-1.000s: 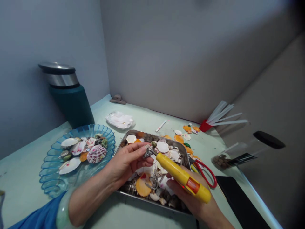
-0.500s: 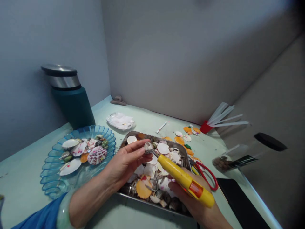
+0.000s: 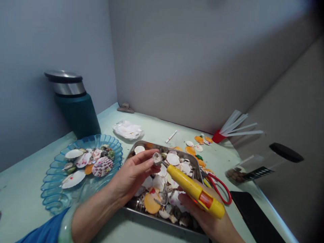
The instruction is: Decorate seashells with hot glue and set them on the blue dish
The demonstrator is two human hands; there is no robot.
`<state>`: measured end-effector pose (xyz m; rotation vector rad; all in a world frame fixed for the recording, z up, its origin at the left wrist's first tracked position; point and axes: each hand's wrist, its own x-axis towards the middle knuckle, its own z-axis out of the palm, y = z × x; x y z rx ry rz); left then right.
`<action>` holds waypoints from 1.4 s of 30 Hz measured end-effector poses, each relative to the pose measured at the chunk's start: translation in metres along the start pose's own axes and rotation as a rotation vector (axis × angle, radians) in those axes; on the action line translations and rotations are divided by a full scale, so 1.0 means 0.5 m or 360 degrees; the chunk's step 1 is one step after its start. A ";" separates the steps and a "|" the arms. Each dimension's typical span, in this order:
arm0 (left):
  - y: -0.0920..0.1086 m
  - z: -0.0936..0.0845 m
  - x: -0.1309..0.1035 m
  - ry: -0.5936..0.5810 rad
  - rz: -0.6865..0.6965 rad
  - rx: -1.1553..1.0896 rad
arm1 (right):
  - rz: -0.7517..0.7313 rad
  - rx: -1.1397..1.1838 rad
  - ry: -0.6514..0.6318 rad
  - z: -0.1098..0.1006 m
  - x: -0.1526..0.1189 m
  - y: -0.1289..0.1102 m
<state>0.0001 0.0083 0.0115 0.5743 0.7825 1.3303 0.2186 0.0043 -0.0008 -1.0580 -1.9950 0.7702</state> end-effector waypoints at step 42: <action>-0.001 -0.005 0.002 0.0017 -0.0091 0.0074 | 0.0019 -0.0026 -0.0233 -0.010 0.005 0.006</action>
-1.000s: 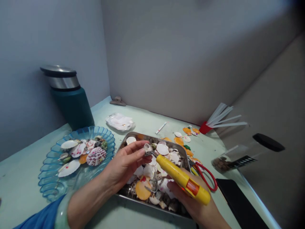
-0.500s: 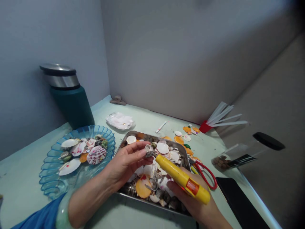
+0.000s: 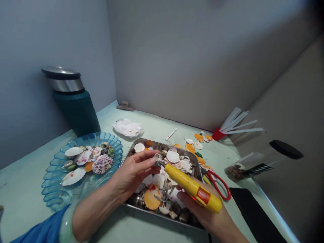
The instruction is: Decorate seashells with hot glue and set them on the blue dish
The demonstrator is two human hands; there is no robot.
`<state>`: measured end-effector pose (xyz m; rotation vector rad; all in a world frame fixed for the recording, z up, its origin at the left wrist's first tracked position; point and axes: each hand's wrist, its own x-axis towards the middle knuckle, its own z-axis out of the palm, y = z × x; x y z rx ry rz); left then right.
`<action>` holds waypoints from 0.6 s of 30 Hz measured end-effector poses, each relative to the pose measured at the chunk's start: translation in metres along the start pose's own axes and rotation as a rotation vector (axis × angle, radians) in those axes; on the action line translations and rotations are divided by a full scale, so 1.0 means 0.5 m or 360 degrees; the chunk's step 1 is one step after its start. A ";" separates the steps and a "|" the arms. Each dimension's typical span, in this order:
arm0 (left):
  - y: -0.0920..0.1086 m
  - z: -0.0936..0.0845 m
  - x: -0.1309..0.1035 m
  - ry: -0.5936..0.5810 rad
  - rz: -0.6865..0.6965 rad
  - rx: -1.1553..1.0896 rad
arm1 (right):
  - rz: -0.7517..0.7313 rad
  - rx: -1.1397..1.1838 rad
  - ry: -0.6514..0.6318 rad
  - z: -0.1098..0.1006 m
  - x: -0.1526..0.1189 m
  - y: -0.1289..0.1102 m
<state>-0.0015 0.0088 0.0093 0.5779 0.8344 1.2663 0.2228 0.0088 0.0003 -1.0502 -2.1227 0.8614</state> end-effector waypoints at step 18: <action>0.003 0.006 -0.004 -0.0008 -0.0036 -0.0066 | 0.0020 0.0042 0.0028 0.001 -0.002 -0.009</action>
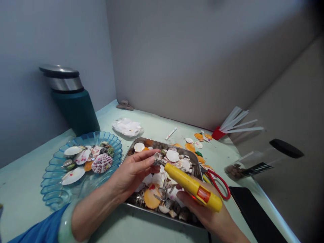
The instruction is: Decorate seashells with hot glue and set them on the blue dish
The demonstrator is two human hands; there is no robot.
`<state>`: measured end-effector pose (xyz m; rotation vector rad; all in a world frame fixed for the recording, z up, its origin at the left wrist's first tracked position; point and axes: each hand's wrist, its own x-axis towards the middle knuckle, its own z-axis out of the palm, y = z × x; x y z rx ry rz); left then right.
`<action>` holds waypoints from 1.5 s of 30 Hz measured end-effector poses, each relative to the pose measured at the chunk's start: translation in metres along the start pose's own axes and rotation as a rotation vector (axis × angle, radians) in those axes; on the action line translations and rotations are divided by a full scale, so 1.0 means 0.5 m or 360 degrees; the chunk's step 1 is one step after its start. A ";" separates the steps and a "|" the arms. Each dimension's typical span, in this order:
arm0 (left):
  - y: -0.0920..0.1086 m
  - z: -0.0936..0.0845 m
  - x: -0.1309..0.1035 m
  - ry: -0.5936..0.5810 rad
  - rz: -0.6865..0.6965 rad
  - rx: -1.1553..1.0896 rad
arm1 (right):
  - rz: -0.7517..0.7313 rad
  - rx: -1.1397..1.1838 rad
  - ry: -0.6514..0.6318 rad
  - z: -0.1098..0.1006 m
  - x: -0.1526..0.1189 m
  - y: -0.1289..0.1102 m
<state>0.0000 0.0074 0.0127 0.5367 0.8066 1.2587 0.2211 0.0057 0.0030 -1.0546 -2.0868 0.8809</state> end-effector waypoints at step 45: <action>0.004 0.003 0.002 0.0020 -0.0010 -0.0051 | -0.0124 -0.0014 0.0085 0.007 0.002 -0.002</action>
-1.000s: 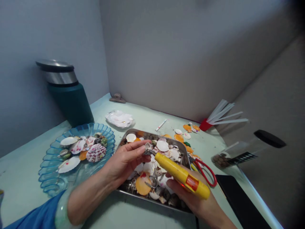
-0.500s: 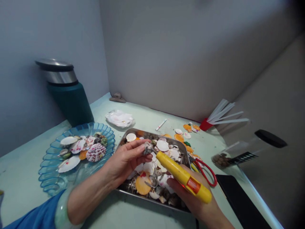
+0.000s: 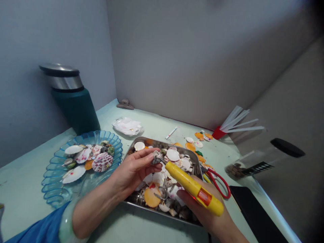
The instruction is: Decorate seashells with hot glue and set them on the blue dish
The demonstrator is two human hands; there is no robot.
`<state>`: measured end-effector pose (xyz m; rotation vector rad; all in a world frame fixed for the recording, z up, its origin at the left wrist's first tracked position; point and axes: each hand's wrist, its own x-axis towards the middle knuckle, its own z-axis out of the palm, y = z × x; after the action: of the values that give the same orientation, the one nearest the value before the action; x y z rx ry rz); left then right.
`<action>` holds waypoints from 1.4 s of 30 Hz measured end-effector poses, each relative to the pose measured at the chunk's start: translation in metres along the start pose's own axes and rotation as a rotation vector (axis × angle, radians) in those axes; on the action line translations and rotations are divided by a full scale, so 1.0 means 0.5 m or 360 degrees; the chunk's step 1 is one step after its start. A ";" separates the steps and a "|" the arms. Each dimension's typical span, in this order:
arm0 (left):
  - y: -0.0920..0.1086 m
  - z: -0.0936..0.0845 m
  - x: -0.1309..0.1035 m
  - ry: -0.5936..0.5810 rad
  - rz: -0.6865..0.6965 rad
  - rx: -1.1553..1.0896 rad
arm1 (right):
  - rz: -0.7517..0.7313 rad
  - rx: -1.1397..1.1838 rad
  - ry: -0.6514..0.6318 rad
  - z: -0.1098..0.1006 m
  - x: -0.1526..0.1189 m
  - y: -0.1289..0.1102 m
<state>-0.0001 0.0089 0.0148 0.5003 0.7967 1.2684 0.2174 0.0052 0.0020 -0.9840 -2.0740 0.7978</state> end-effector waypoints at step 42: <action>-0.001 -0.003 0.001 0.0015 0.0044 0.0052 | -0.0068 0.0010 0.0013 0.003 -0.001 0.010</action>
<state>-0.0008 0.0092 0.0131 0.5335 0.8219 1.2861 0.2185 0.0070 -0.0030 -0.9353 -2.0775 0.7769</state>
